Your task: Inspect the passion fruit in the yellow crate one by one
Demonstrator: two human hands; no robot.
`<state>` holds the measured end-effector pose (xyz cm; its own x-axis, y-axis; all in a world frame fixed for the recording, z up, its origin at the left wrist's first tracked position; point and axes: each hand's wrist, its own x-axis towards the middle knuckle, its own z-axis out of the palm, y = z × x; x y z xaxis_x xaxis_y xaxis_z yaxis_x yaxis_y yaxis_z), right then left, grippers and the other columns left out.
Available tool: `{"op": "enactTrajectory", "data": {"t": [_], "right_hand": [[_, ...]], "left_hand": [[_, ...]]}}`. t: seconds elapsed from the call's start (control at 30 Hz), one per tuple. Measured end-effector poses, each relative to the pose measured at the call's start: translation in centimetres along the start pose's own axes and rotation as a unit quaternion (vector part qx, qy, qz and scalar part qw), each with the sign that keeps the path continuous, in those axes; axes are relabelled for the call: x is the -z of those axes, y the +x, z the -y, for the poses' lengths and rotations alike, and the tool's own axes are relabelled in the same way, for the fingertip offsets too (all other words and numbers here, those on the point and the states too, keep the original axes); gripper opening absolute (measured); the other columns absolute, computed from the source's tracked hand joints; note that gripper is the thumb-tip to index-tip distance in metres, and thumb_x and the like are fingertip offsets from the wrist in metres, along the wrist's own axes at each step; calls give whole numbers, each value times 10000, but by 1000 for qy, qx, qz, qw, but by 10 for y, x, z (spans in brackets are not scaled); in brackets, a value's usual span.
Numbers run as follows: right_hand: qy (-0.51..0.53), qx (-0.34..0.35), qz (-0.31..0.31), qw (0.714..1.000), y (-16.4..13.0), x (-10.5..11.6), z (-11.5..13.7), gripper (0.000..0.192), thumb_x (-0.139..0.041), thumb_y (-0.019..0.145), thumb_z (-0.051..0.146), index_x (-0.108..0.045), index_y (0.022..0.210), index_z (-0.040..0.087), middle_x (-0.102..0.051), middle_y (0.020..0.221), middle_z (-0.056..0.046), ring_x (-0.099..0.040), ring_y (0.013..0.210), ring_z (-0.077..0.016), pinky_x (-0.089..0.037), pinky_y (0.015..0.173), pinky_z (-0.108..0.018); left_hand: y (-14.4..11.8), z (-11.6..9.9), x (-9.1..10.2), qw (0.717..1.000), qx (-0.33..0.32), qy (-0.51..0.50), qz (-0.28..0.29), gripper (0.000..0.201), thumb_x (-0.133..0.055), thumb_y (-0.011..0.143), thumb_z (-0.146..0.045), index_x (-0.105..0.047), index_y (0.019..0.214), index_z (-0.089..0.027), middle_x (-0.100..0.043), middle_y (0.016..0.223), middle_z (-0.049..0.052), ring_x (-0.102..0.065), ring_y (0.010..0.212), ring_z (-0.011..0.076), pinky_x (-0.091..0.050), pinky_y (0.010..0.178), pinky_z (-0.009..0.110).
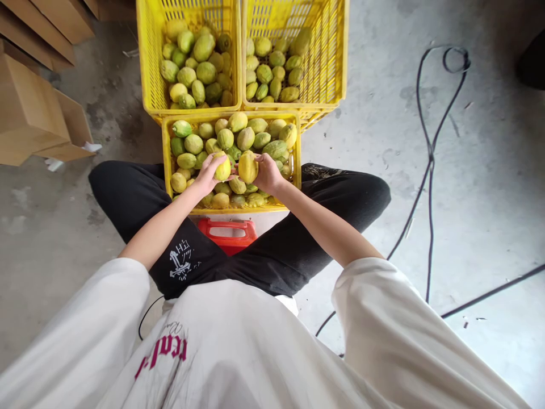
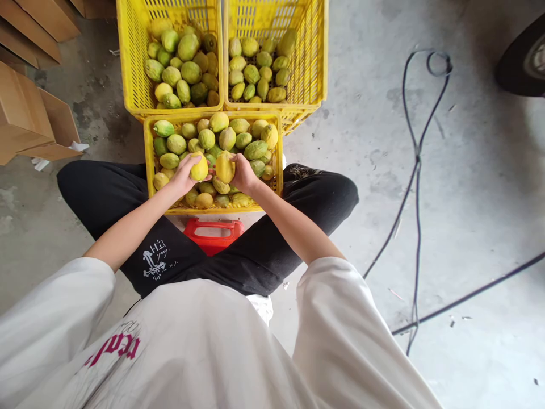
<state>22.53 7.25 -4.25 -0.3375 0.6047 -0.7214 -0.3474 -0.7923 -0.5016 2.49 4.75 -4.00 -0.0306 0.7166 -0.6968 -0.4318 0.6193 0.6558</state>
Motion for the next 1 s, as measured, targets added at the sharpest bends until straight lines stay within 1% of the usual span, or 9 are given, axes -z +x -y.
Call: {"op": "enactTrajectory", "data": {"t": [0.07, 0.2, 0.33, 0.43, 0.57, 0.67, 0.8, 0.87, 1.0], "right_hand": [[-4, 4, 11, 1000, -1, -1, 0, 316, -809, 1034, 504, -717, 1270, 315, -883, 1143, -57, -907, 1276, -405, -806, 1083, -594], [-9, 10, 12, 1000, -1, 0, -4, 258, -825, 1044, 416, -698, 1244, 314, -855, 1090, -42, -889, 1273, -378, -802, 1105, -567], [-17, 20, -11, 1000, 0, 4, -8, 309, -917, 1037, 299, -647, 1183, 338, -806, 1071, -11, -855, 1202, -324, -808, 1048, -507], [-19, 25, -15, 999, -1, 6, -8, 388, -976, 1008, 279, -625, 1154, 359, -779, 1086, -1, -838, 1150, -321, -811, 919, -468], [-13, 23, -24, 999, -4, 2, -6, 451, -1038, 976, 320, -619, 1138, 362, -771, 1126, -20, -844, 1187, -373, -819, 909, -513], [-12, 18, -39, 999, -4, 0, -4, 410, -1005, 997, 338, -627, 1156, 357, -785, 1137, -22, -850, 1191, -376, -822, 984, -554], [20, -11, -26, 999, -3, -2, -2, 68, -675, 1149, 350, -661, 1206, 317, -803, 1075, -44, -868, 1138, -356, -815, 1054, -576], [34, -18, 1, 999, -4, -3, -1, 133, -594, 1151, 346, -675, 1249, 307, -824, 1072, -47, -888, 1145, -360, -811, 1075, -602], [8, -15, 29, 999, -5, -4, -1, 298, -754, 1083, 505, -696, 1312, 323, -865, 1126, -41, -914, 1169, -386, -811, 1064, -620]], "left_hand": [[4, 0, 2, 1000, 4, 3, 0, 198, -764, 1173, -414, -710, 1310, -281, -887, 1106, 80, -878, 1465, 387, -769, 1168, 557], [10, -1, 4, 1000, 7, -18, 18, 358, -741, 1170, -586, -725, 1371, -291, -900, 1198, 123, -869, 1461, 461, -787, 1131, 641], [9, 2, 4, 999, 14, -27, 11, 242, -633, 1242, -492, -726, 1365, -305, -843, 1070, 69, -890, 1439, 382, -791, 1051, 523], [8, 4, 5, 1000, -2, -9, 21, 326, -786, 1201, -573, -707, 1415, -341, -864, 1151, 34, -913, 1409, 347, -775, 986, 434], [5, 2, 5, 999, -11, 8, 44, 621, -984, 1024, -748, -750, 1496, -420, -898, 1304, 53, -936, 1369, 426, -782, 905, 459], [0, -2, 2, 999, 0, 21, 31, 601, -957, 1039, -752, -781, 1508, -419, -892, 1286, 47, -919, 1364, 411, -775, 989, 479], [-8, -7, -3, 999, 8, 40, 8, 501, -887, 1119, -667, -784, 1520, -385, -884, 1252, 17, -835, 1418, 365, -671, 1241, 542], [-10, -8, -4, 999, 3, 40, 3, 441, -889, 1122, -639, -790, 1475, -394, -872, 1209, 1, -804, 1461, 366, -633, 1270, 554], [-6, -6, -1, 1000, -11, 28, 1, 335, -951, 1102, -558, -796, 1353, -399, -864, 1119, -9, -766, 1553, 394, -630, 1247, 555]]}}
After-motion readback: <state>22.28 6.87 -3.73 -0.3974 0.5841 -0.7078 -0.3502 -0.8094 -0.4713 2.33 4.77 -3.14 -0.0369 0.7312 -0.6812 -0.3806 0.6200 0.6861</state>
